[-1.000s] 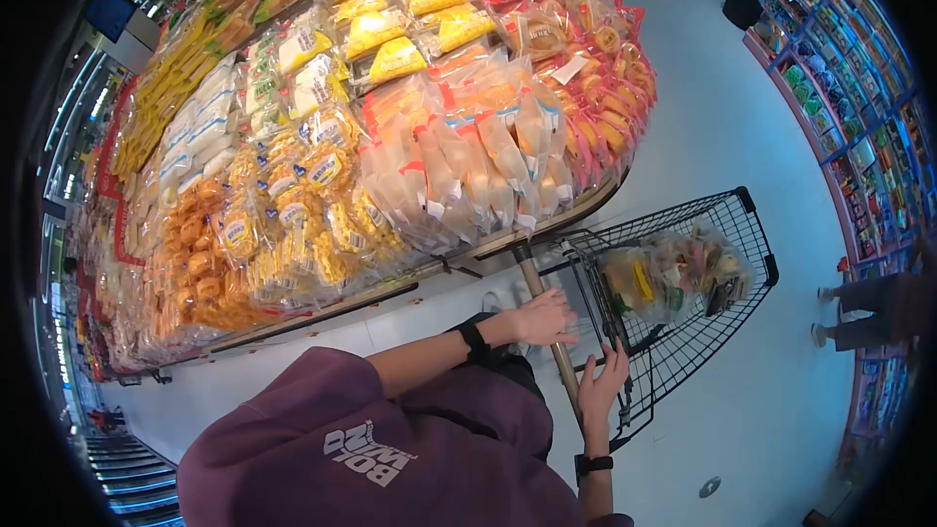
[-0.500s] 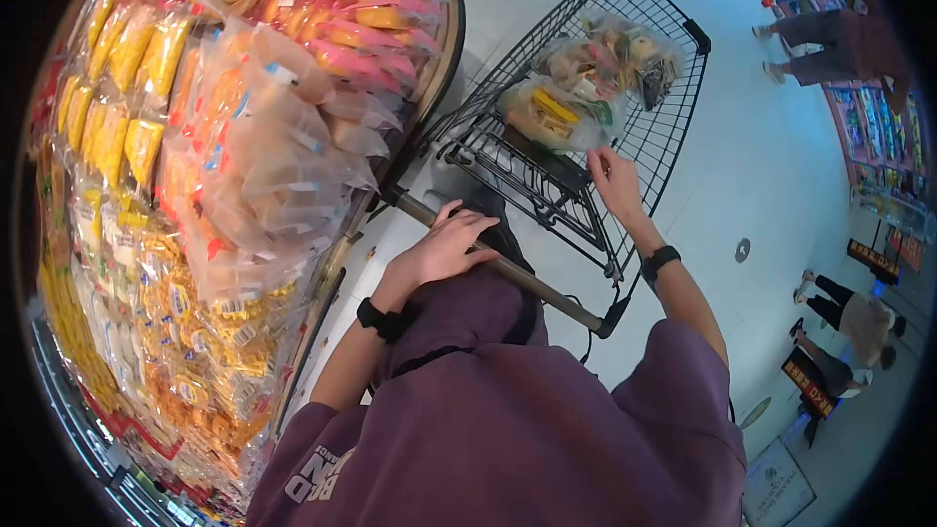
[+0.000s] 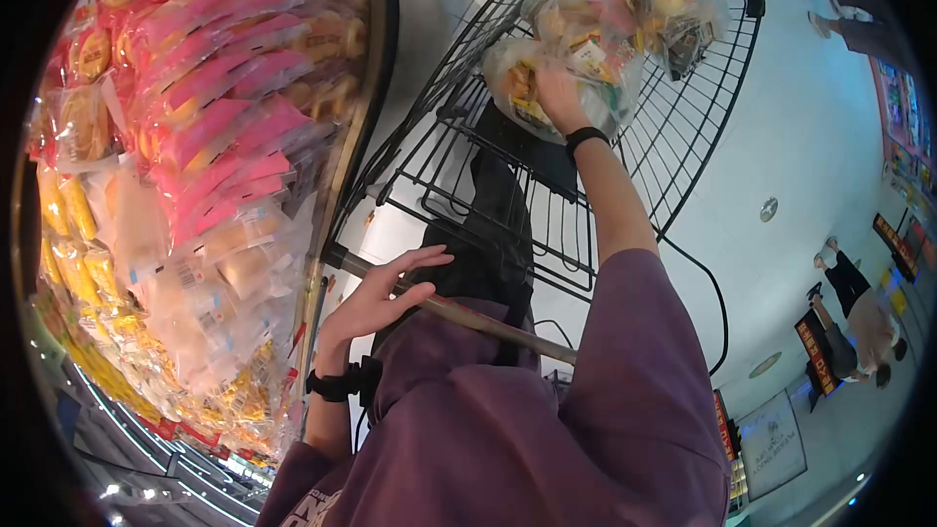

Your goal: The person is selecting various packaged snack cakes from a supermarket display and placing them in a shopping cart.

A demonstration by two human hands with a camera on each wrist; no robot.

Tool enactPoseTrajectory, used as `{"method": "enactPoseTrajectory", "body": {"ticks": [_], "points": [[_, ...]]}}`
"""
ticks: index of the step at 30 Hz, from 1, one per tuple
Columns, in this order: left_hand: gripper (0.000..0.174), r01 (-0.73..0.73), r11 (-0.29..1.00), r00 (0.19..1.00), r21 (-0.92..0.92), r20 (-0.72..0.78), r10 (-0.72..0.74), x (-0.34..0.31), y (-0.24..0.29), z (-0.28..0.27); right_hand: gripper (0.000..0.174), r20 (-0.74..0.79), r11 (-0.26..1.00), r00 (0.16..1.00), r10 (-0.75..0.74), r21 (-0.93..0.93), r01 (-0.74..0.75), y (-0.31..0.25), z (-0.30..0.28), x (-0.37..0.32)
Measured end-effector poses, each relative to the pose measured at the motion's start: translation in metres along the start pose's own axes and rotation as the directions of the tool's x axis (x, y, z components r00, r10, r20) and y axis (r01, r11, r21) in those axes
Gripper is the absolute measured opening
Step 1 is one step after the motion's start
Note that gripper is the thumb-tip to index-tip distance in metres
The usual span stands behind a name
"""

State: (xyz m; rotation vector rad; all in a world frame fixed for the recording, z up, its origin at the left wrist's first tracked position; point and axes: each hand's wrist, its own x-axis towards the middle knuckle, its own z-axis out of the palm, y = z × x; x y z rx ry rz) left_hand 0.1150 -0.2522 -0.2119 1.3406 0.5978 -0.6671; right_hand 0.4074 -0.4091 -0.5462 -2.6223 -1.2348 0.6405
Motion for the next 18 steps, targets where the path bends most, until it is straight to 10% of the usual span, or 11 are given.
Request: {"method": "enactPoseTrajectory", "body": {"ticks": [3, 12, 18], "points": [[0.054, -0.015, 1.0, 1.0, -0.008, -0.017, 0.015, 0.002, -0.003, 0.003, 0.039, -0.23, 0.982, 0.971, -0.061, -0.19, 0.017, -0.009, 0.019, -0.005], [0.054, -0.01, 1.0, 1.0, -0.021, -0.023, 0.01, 0.002, -0.001, 0.002, 0.051, -0.068, 0.976, 0.987, 0.143, -0.157, -0.153, -0.017, 0.021, 0.001], [0.053, -0.045, 0.998, 0.998, -0.032, -0.04, 0.044, 0.0, -0.006, 0.002, 0.034, -0.146, 0.972, 0.989, 0.029, -0.225, -0.062, 0.003, 0.056, 0.01]]}}
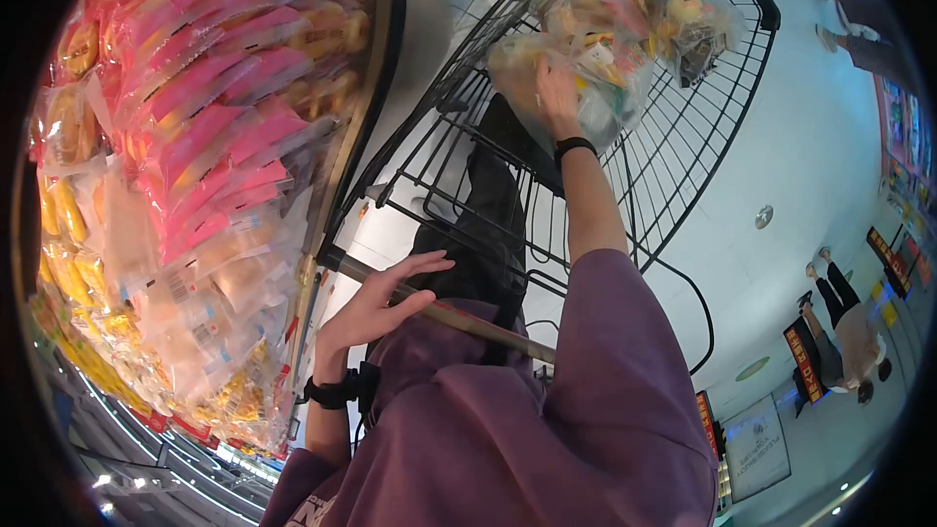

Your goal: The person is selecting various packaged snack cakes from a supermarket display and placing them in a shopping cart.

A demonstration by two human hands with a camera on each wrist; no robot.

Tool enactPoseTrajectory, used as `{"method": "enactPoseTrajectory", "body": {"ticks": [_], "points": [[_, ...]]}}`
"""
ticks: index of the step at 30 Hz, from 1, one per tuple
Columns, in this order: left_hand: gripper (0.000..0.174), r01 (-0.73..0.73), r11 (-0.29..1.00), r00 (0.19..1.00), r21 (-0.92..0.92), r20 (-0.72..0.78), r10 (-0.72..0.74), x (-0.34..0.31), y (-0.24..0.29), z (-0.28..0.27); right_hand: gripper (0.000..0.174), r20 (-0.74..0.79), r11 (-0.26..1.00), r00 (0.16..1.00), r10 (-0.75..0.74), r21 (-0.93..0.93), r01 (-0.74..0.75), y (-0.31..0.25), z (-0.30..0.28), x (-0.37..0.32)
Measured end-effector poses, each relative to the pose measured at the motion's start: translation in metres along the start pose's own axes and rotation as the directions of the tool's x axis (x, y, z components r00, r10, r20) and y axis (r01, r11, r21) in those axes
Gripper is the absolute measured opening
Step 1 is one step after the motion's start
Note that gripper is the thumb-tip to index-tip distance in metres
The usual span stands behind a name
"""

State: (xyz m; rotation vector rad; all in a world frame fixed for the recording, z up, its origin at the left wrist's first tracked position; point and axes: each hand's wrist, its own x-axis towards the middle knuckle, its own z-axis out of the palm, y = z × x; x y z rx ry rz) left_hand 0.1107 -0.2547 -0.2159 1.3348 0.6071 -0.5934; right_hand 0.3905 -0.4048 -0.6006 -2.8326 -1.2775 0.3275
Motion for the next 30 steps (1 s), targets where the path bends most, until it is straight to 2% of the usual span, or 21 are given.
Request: {"method": "enactPoseTrajectory", "body": {"ticks": [2, 4, 10, 12, 15, 18, 20, 22, 24, 26, 27, 28, 29, 30], "points": [[0.053, -0.006, 1.0, 1.0, -0.015, -0.004, 0.006, -0.002, 0.0, 0.001, 0.04, -0.181, 0.997, 0.983, 0.011, 0.072, 0.002, -0.004, 0.006, -0.008], [0.053, 0.004, 0.999, 1.0, -0.039, 0.001, -0.004, -0.003, 0.0, 0.001, 0.046, -0.252, 0.995, 0.967, 0.039, 0.097, -0.015, -0.006, 0.013, -0.016], [0.049, 0.036, 0.999, 0.999, -0.037, 0.007, -0.036, -0.005, 0.004, 0.0, 0.082, -0.092, 0.971, 0.986, 0.14, 0.209, -0.118, -0.01, 0.021, -0.015], [0.047, 0.042, 0.997, 0.999, -0.061, 0.018, -0.041, -0.004, 0.005, -0.001, 0.082, -0.077, 0.971, 0.991, 0.11, 0.221, -0.091, -0.008, 0.023, -0.009], [0.048, 0.051, 0.994, 0.998, -0.095, 0.034, -0.048, -0.003, 0.005, -0.002, 0.077, -0.103, 0.973, 0.99, 0.1, 0.219, -0.075, -0.023, -0.024, 0.0], [0.049, 0.044, 0.992, 0.999, -0.114, 0.029, -0.041, -0.005, 0.005, -0.002, 0.068, -0.04, 0.97, 0.997, 0.069, 0.235, -0.058, -0.031, -0.052, 0.009], [0.049, 0.022, 0.994, 1.0, -0.109, 0.021, -0.02, -0.004, 0.001, -0.001, 0.06, 0.093, 0.951, 0.986, 0.14, 0.264, -0.16, -0.043, -0.076, 0.016], [0.05, 0.018, 0.995, 1.0, -0.098, 0.017, -0.016, -0.004, 0.001, -0.001, 0.055, 0.121, 0.855, 0.955, 0.272, 0.425, -0.298, -0.049, -0.086, 0.016], [0.051, 0.008, 0.996, 1.0, -0.087, 0.013, -0.007, -0.004, 0.002, 0.0, 0.052, 0.1, 0.597, 0.881, 0.462, 0.7, -0.392, -0.056, -0.093, 0.017], [0.052, 0.001, 0.998, 1.0, -0.068, 0.003, 0.0, -0.005, 0.004, -0.001, 0.051, 0.053, 0.687, 0.91, 0.41, 0.639, -0.346, -0.049, -0.04, 0.022], [0.053, -0.011, 0.993, 1.0, -0.121, 0.003, 0.012, -0.005, 0.0, 0.0, 0.051, 0.089, 0.671, 0.901, 0.425, 0.637, -0.379, -0.05, -0.032, 0.03], [0.053, -0.062, 0.996, 0.998, -0.06, -0.011, 0.062, -0.004, -0.007, 0.002, 0.051, 0.125, 0.655, 0.89, 0.439, 0.634, -0.412, -0.051, -0.024, 0.038], [0.053, -0.066, 0.996, 0.998, -0.051, -0.017, 0.066, -0.005, -0.009, 0.003, 0.052, 0.221, 0.578, 0.843, 0.491, 0.641, -0.505, -0.053, -0.033, 0.044], [0.053, -0.076, 0.996, 0.997, -0.039, -0.021, 0.075, -0.004, -0.009, 0.002, 0.053, 0.266, 0.607, 0.829, 0.492, 0.578, -0.546, -0.053, -0.04, 0.051]]}}
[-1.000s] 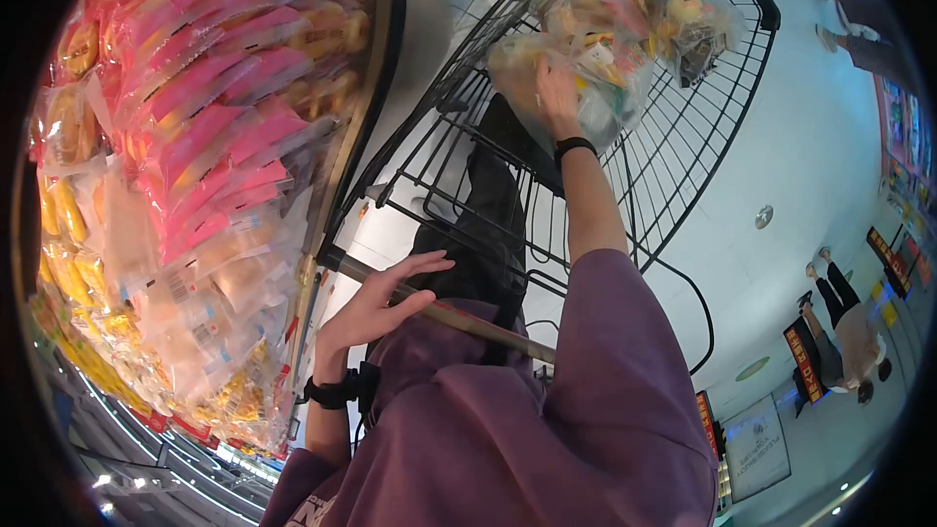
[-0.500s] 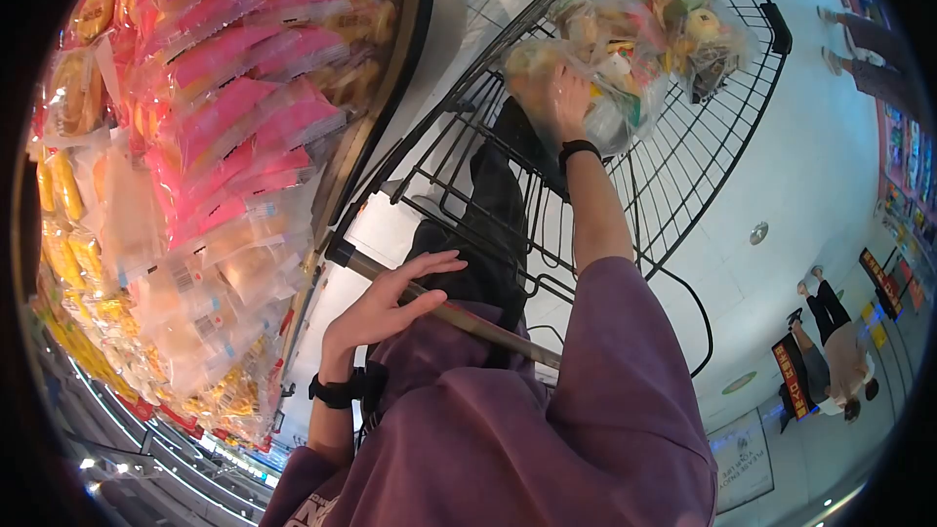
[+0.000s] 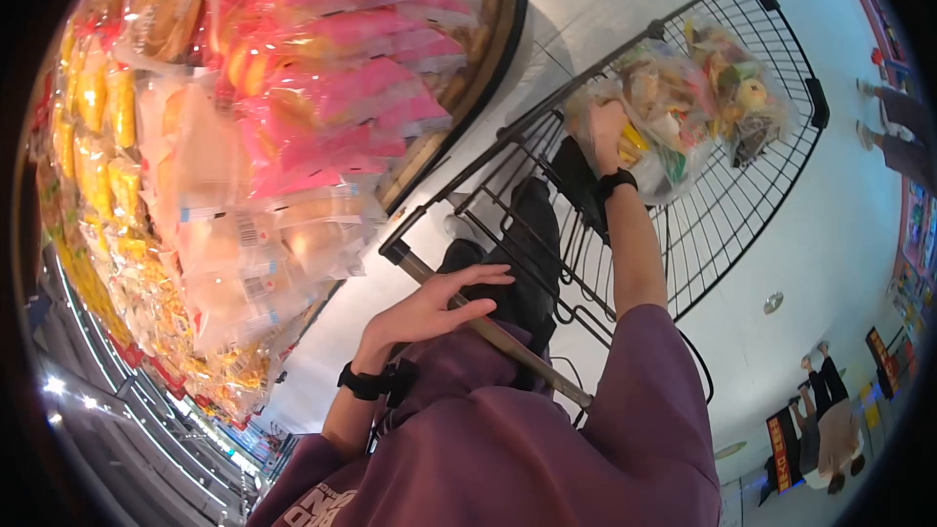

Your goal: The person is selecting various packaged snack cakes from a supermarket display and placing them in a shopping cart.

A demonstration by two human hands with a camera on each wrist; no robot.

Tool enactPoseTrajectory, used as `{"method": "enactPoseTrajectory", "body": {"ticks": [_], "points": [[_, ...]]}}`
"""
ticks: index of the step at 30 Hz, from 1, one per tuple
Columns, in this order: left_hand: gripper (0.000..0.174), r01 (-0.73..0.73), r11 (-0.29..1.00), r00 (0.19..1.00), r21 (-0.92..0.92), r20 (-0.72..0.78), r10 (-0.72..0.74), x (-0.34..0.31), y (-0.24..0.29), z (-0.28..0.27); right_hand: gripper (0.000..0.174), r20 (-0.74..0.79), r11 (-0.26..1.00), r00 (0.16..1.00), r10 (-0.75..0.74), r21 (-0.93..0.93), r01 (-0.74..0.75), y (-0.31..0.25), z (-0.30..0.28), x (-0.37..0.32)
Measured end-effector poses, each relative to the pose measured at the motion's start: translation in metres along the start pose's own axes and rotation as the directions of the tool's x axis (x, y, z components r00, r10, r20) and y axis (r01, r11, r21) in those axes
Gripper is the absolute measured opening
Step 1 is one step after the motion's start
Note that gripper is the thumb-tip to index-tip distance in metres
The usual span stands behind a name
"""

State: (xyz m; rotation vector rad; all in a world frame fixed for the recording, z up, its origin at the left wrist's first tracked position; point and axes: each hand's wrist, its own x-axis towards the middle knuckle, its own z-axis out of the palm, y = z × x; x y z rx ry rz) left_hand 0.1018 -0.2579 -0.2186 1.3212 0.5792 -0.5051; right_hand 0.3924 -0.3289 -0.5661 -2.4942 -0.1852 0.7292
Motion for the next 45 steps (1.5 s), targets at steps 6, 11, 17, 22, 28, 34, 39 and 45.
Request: {"method": "enactPoseTrajectory", "body": {"ticks": [6, 11, 17, 22, 28, 34, 39, 45], "points": [[0.053, -0.028, 1.0, 1.0, 0.009, -0.006, 0.028, -0.003, -0.007, 0.003, 0.052, -0.007, 0.998, 0.999, 0.037, 0.042, -0.036, 0.038, 0.016, 0.021], [0.055, -0.176, 0.975, 0.984, 0.132, 0.016, 0.176, -0.003, -0.022, 0.004, 0.026, 0.018, 0.95, 0.999, -0.041, 0.311, 0.034, 0.07, 0.004, 0.004], [0.055, -0.363, 0.914, 0.932, 0.181, 0.087, 0.353, 0.008, -0.055, 0.008, 0.019, 0.009, 0.809, 0.988, -0.156, 0.575, 0.123, 0.001, -0.12, -0.103], [0.061, -0.34, 0.805, 0.929, 0.486, 0.041, 0.368, -0.055, -0.022, 0.02, 0.021, -0.011, 0.684, 0.887, -0.461, 0.633, 0.363, -0.099, -0.224, -0.222], [0.06, -0.695, 0.607, 0.391, 0.385, -0.507, 0.769, -0.2, 0.025, 0.036, 0.017, 0.026, 0.366, 0.587, -0.809, 0.803, 0.469, -0.235, -0.283, -0.392], [0.045, -0.862, 0.506, 0.237, 0.011, -0.875, 0.422, -0.309, 0.006, 0.013, 0.018, 0.236, 0.281, 0.298, -0.925, 0.952, 0.119, -0.309, -0.217, -0.523], [0.033, -0.934, 0.358, 0.129, -0.021, -0.951, 0.281, -0.36, -0.046, 0.001, 0.014, 0.22, 0.257, 0.168, -0.961, 0.934, 0.247, -0.328, -0.14, -0.589], [0.031, -0.878, 0.462, -0.025, 0.122, -0.977, 0.21, -0.409, -0.081, 0.002, 0.021, 0.405, 0.441, 0.203, -0.892, 0.878, 0.187, -0.337, -0.103, -0.636]]}}
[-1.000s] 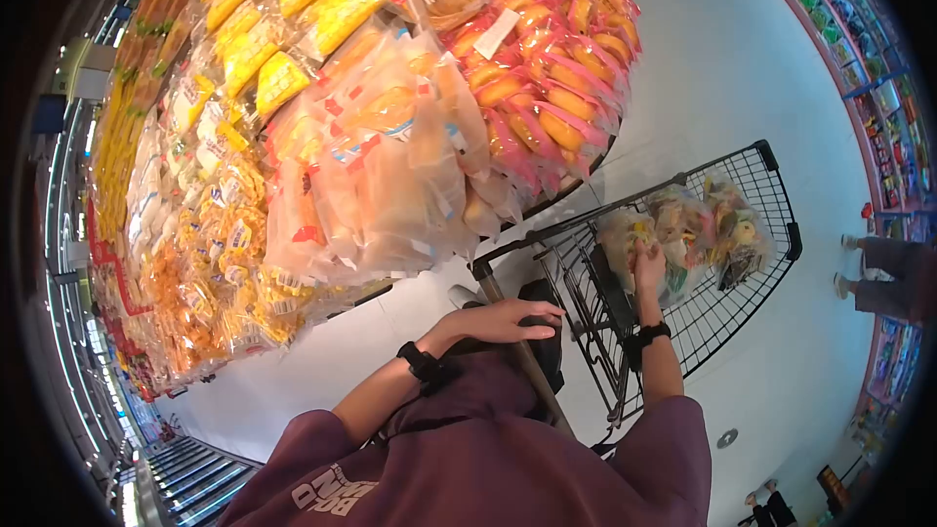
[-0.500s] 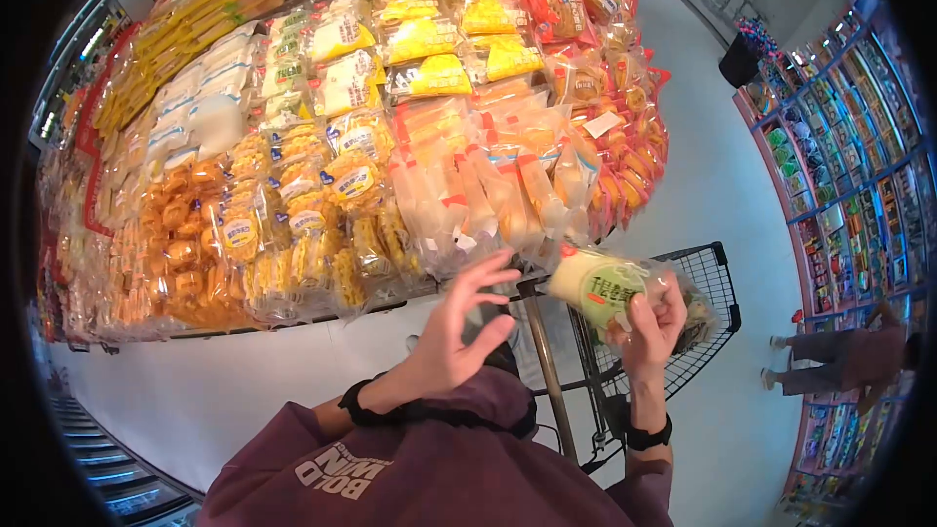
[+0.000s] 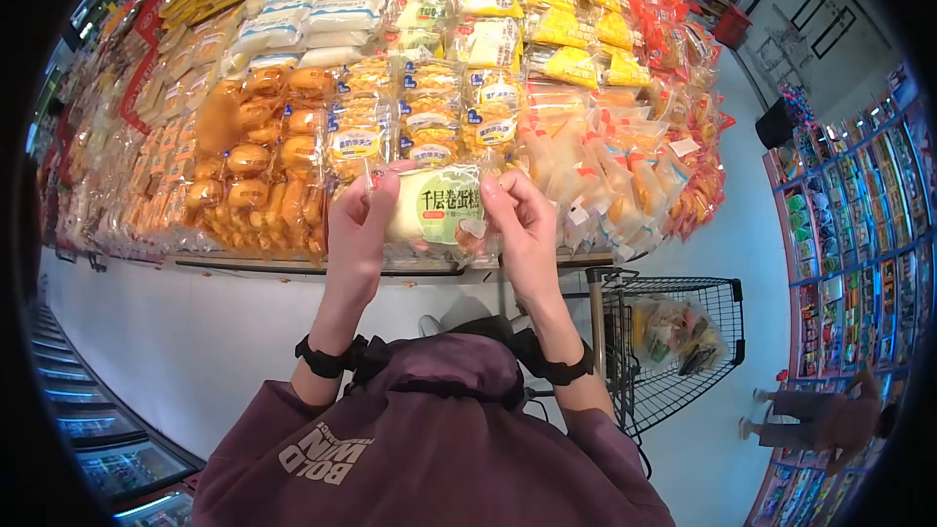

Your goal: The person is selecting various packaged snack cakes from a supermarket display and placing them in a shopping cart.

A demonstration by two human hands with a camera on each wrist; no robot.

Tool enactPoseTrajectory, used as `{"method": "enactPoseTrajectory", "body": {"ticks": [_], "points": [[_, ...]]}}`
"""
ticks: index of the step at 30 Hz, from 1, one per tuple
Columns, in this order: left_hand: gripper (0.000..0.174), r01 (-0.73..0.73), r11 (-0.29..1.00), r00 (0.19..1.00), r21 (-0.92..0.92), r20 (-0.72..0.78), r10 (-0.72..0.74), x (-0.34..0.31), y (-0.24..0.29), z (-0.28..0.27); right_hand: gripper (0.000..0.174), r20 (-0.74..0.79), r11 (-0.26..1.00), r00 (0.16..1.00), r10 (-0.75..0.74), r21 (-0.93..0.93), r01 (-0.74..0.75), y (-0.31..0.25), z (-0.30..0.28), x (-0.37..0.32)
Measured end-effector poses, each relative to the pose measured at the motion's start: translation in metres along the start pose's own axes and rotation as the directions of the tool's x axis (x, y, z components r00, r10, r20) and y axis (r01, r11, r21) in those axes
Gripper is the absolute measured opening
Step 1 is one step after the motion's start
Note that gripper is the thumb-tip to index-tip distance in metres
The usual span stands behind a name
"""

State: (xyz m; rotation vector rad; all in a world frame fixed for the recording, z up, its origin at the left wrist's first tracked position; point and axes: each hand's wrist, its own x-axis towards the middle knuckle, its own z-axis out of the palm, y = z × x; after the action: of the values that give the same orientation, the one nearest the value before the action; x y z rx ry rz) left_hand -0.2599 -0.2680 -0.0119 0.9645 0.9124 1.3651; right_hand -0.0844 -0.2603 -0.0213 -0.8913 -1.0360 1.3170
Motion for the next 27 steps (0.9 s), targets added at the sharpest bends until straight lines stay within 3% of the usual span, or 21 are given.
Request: {"method": "enactPoseTrajectory", "body": {"ticks": [3, 4, 6, 10, 14, 19, 22, 25, 27], "points": [[0.036, 0.0, 0.991, 0.999, -0.133, -0.046, -0.006, -0.004, 0.016, -0.007, 0.022, -0.024, 0.997, 0.997, -0.077, 0.004, 0.077, 0.004, 0.012, 0.003], [0.04, -0.086, 0.996, 0.995, -0.005, -0.045, 0.086, -0.002, 0.003, -0.02, 0.022, -0.036, 0.992, 0.992, -0.125, -0.017, 0.124, 0.007, 0.014, 0.003], [0.039, -0.06, 0.995, 0.998, 0.083, -0.027, 0.062, -0.005, 0.005, -0.027, 0.023, -0.065, 0.975, 0.974, -0.216, -0.061, 0.212, 0.011, 0.014, 0.004], [0.038, -0.006, 0.999, 0.998, -0.047, -0.07, 0.003, -0.006, 0.012, -0.021, 0.022, -0.063, 0.969, 0.968, -0.243, -0.058, 0.239, 0.002, 0.022, -0.001], [0.036, -0.151, 0.986, 0.982, 0.071, -0.099, 0.158, 0.001, 0.006, -0.025, 0.022, -0.068, 0.964, 0.962, -0.263, -0.058, 0.259, -0.006, 0.03, -0.006], [0.034, -0.26, 0.952, 0.96, 0.164, -0.064, 0.273, -0.001, 0.011, -0.023, 0.022, -0.085, 0.971, 0.967, -0.239, -0.016, 0.238, -0.004, 0.031, -0.002], [0.033, -0.231, 0.971, 0.972, 0.07, -0.036, 0.233, -0.004, 0.017, -0.025, 0.024, -0.066, 0.98, 0.977, -0.201, -0.014, 0.2, 0.001, 0.02, 0.006], [0.031, -0.194, 0.979, 0.981, -0.065, -0.016, 0.194, -0.003, 0.017, -0.029, 0.025, -0.046, 0.99, 0.996, -0.075, 0.12, 0.08, -0.009, 0.03, 0.004], [0.027, -0.153, 0.978, 0.988, -0.142, -0.036, 0.149, -0.005, 0.024, -0.022, 0.025, -0.066, 0.99, 0.995, -0.08, 0.108, 0.087, -0.003, 0.03, 0.008]]}}
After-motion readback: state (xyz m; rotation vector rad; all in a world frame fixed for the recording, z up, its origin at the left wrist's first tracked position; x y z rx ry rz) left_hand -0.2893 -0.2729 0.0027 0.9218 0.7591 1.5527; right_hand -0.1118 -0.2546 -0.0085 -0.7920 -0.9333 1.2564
